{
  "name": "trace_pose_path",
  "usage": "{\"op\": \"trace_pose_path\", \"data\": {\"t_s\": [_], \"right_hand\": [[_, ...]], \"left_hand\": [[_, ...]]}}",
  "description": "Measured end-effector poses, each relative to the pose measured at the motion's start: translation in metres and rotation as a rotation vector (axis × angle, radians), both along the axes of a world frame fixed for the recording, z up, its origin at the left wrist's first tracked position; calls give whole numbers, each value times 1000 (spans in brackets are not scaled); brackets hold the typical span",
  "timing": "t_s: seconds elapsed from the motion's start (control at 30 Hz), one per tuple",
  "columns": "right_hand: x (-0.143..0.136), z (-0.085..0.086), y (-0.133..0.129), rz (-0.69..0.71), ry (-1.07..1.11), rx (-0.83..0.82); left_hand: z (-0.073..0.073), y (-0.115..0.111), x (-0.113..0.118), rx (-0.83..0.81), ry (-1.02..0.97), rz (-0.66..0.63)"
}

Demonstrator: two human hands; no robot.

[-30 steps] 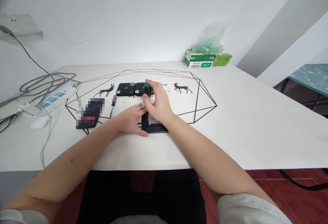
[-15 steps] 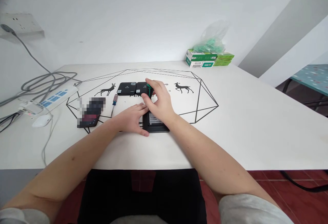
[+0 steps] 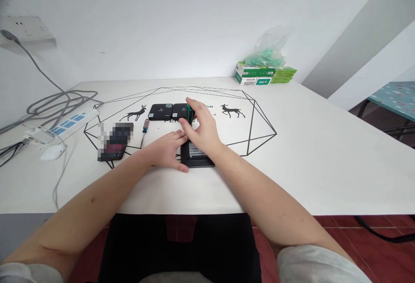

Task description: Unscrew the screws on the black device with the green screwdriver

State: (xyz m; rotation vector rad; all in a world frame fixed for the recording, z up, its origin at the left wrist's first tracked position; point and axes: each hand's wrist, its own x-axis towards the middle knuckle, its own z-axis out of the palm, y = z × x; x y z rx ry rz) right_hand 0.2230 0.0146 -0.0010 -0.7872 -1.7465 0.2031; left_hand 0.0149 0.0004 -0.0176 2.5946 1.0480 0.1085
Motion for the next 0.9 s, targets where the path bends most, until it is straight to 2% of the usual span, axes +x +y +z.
{"op": "trace_pose_path", "data": {"t_s": [0.17,0.47,0.7,0.9], "right_hand": [[2,-1,6,-102,-1,6],[-1,-3,1,33,44,-40],[1,0,4,-95,3,-16],[1,1,-1,50,3,-59]], "left_hand": [[-1,0,0,17,-19,-2],[0,0,0,-12,16,24],[2,-1,1,5,10,6],[2,-1,1,-25,22,28]]}}
